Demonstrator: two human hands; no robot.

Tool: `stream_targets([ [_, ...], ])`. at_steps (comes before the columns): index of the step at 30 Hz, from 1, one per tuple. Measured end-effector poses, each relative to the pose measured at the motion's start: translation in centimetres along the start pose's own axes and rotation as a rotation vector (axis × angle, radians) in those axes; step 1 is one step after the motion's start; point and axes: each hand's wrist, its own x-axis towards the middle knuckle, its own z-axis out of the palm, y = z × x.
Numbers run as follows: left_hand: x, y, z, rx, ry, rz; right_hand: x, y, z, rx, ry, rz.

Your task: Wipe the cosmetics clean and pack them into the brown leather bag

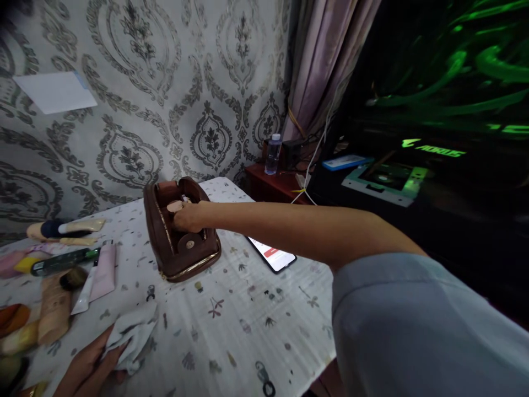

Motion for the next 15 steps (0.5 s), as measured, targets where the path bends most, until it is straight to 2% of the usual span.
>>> stream_targets([
  [4, 0.1, 0.8, 0.0, -0.060, -0.100, -0.024, 0.1, -0.1, -0.3, -0.002, -0.007, 0.013],
  [8, 0.3, 2.4, 0.0, -0.072, -0.092, 0.014, -0.4, 0.6, -1.9, 0.100, -0.020, 0.032],
  [10, 0.3, 2.7, 0.1, -0.097, -0.102, 0.011, -1.4, 0.8, -3.3, 0.171, 0.072, 0.043],
  [13, 0.1, 2.4, 0.3, -0.159, -0.125, -0.037, -3.7, -0.3, -5.2, 0.303, 0.296, 0.103],
  [15, -0.2, 2.2, 0.5, -0.215, -0.075, -0.083, -5.5, -2.3, -5.9, 0.399, 0.300, 0.163],
])
